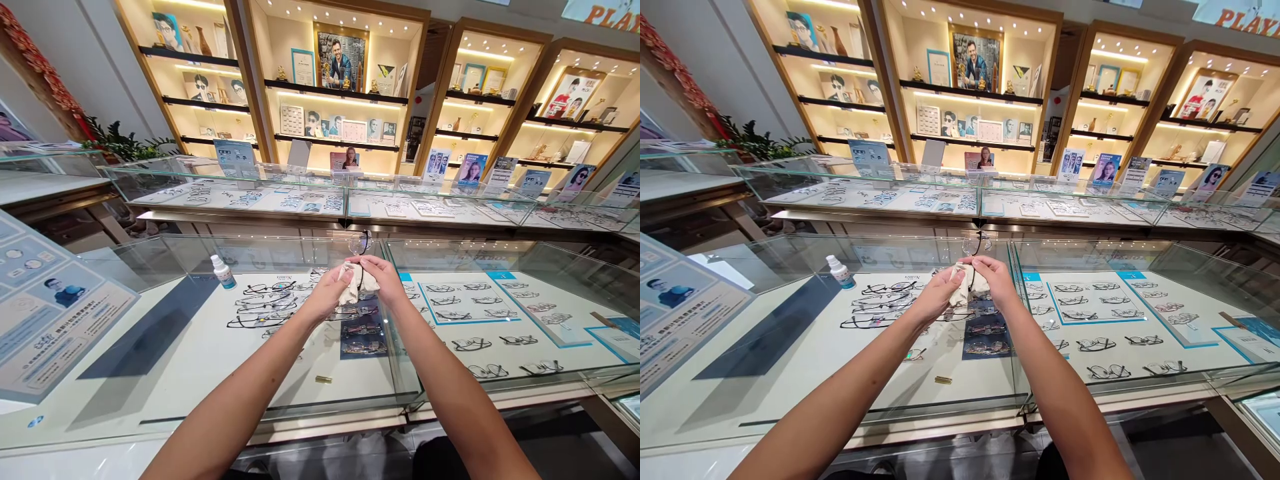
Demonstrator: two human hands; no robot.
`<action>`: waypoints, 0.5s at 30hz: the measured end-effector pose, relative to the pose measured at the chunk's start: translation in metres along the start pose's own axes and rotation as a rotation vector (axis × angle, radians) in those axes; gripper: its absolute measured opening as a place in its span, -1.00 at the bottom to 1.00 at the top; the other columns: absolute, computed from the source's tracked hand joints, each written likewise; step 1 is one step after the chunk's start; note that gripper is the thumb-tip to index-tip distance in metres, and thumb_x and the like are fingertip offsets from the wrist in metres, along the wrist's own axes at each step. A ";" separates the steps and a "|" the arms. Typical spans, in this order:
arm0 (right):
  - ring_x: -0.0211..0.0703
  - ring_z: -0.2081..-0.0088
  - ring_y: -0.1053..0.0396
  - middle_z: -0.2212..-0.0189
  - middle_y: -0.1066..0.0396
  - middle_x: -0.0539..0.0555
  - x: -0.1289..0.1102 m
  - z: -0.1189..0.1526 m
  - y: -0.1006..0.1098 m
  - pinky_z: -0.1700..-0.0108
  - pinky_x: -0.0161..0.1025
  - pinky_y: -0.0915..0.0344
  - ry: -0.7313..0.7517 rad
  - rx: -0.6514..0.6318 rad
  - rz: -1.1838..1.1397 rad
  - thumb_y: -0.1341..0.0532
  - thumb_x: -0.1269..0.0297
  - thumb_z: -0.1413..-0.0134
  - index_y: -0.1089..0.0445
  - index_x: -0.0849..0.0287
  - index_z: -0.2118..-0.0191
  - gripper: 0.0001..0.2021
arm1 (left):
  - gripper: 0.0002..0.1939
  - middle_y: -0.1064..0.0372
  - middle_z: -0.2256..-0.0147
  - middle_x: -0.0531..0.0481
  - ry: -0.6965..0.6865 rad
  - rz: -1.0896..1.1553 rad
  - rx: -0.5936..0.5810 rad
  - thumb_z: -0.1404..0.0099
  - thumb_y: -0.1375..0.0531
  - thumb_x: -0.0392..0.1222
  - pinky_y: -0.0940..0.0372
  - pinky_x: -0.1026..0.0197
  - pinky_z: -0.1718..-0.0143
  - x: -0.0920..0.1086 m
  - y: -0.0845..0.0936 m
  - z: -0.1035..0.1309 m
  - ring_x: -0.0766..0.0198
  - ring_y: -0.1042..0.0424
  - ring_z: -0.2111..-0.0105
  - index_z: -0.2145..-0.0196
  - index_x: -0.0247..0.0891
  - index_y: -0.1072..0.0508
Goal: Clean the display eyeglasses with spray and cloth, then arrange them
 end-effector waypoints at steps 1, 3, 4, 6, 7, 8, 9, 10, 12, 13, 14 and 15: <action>0.00 0.10 -0.54 0.07 -0.66 0.09 0.001 0.000 0.001 0.03 -0.13 -0.42 -0.007 0.014 -0.006 -0.45 -0.09 -0.05 -0.68 0.05 0.20 -0.66 | -0.32 -0.56 0.25 -0.08 -0.002 -0.013 -0.019 -0.20 -0.44 0.23 -0.22 0.27 0.34 0.001 -0.002 0.000 0.26 -0.41 0.38 -0.10 -0.30 -0.53; -0.01 0.13 -0.54 0.08 -0.67 0.10 0.003 -0.001 0.001 0.04 -0.13 -0.42 -0.022 0.029 -0.026 -0.48 -0.09 0.00 -0.64 0.07 0.25 -0.66 | -0.30 -0.57 0.18 -0.10 -0.029 -0.039 -0.011 -0.18 -0.47 0.17 -0.26 0.26 0.27 0.003 -0.003 0.000 0.22 -0.44 0.31 -0.14 -0.29 -0.51; -0.03 0.15 -0.54 0.10 -0.67 0.09 0.005 -0.001 0.000 0.07 -0.14 -0.42 -0.027 0.030 -0.041 -0.50 -0.09 0.03 -0.61 0.07 0.29 -0.66 | -0.30 -0.57 0.17 -0.10 -0.052 -0.046 0.024 -0.18 -0.47 0.17 -0.28 0.25 0.24 0.004 -0.002 0.000 0.21 -0.46 0.28 -0.14 -0.29 -0.51; -0.09 0.22 -0.52 0.17 -0.66 0.05 0.008 0.000 -0.002 0.13 -0.19 -0.41 -0.022 0.028 -0.066 -0.53 -0.07 0.06 -0.54 0.07 0.34 -0.65 | -0.33 -0.58 0.18 -0.10 -0.097 -0.055 0.117 -0.20 -0.44 0.22 -0.30 0.23 0.20 0.006 0.003 -0.002 0.18 -0.47 0.24 -0.11 -0.28 -0.53; -0.13 0.26 -0.51 0.20 -0.65 0.02 0.010 0.000 -0.002 0.16 -0.21 -0.40 -0.010 0.030 -0.071 -0.54 -0.05 0.06 -0.51 0.06 0.35 -0.65 | -0.35 -0.58 0.19 -0.10 -0.114 -0.065 0.158 -0.22 -0.42 0.24 -0.31 0.23 0.17 0.006 0.005 -0.002 0.16 -0.48 0.22 -0.08 -0.27 -0.55; -0.16 0.28 -0.49 0.23 -0.63 0.00 0.011 0.000 -0.002 0.19 -0.24 -0.39 0.002 0.034 -0.071 -0.54 -0.04 0.06 -0.50 0.06 0.35 -0.66 | -0.37 -0.58 0.20 -0.09 -0.124 -0.078 0.187 -0.24 -0.39 0.27 -0.32 0.22 0.15 0.007 0.008 -0.003 0.15 -0.48 0.20 -0.06 -0.27 -0.56; -0.18 0.30 -0.48 0.26 -0.62 -0.02 0.011 0.000 -0.002 0.20 -0.26 -0.38 0.010 0.037 -0.072 -0.55 -0.02 0.06 -0.50 0.06 0.35 -0.66 | -0.38 -0.58 0.21 -0.09 -0.127 -0.090 0.201 -0.25 -0.37 0.29 -0.32 0.21 0.14 0.007 0.010 -0.003 0.14 -0.48 0.19 -0.04 -0.27 -0.58; -0.19 0.31 -0.47 0.27 -0.62 -0.02 0.012 0.000 -0.002 0.21 -0.27 -0.37 0.011 0.039 -0.078 -0.55 -0.01 0.05 -0.50 0.06 0.35 -0.67 | -0.37 -0.58 0.22 -0.10 -0.121 -0.100 0.198 -0.27 -0.35 0.31 -0.32 0.21 0.14 0.008 0.012 -0.003 0.13 -0.48 0.19 -0.03 -0.28 -0.59; -0.17 0.29 -0.48 0.25 -0.63 -0.01 0.013 0.000 -0.002 0.19 -0.26 -0.39 -0.011 0.040 -0.108 -0.56 -0.01 0.07 -0.50 0.07 0.36 -0.66 | -0.34 -0.59 0.21 -0.12 -0.077 -0.102 0.140 -0.28 -0.33 0.33 -0.32 0.20 0.15 0.010 0.014 -0.003 0.13 -0.48 0.20 -0.05 -0.29 -0.60; -0.15 0.28 -0.50 0.23 -0.64 0.01 0.013 0.000 -0.002 0.17 -0.24 -0.40 -0.028 0.038 -0.121 -0.56 -0.01 0.08 -0.50 0.07 0.36 -0.66 | -0.33 -0.59 0.20 -0.13 -0.043 -0.094 0.086 -0.28 -0.34 0.32 -0.32 0.20 0.17 0.011 0.014 -0.003 0.13 -0.48 0.22 -0.07 -0.30 -0.59; -0.13 0.26 -0.51 0.21 -0.65 0.02 0.012 0.000 -0.002 0.15 -0.22 -0.41 -0.043 0.039 -0.126 -0.55 -0.02 0.08 -0.51 0.08 0.35 -0.66 | -0.33 -0.59 0.19 -0.14 -0.005 -0.085 0.019 -0.27 -0.36 0.30 -0.31 0.20 0.19 0.011 0.012 -0.002 0.14 -0.48 0.24 -0.10 -0.30 -0.58; -0.11 0.25 -0.52 0.18 -0.66 0.04 0.011 0.000 -0.002 0.15 -0.21 -0.42 -0.052 0.043 -0.123 -0.54 -0.03 0.07 -0.52 0.08 0.34 -0.65 | -0.32 -0.59 0.18 -0.15 0.029 -0.079 -0.051 -0.26 -0.38 0.26 -0.30 0.21 0.21 0.012 0.009 -0.001 0.14 -0.48 0.25 -0.13 -0.30 -0.56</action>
Point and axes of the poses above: each hand's wrist, its own z-axis away from the middle knuckle, its own y-axis out of the back of the hand, x = y × z, the point moved 8 cm from there along -z, towards the middle knuckle
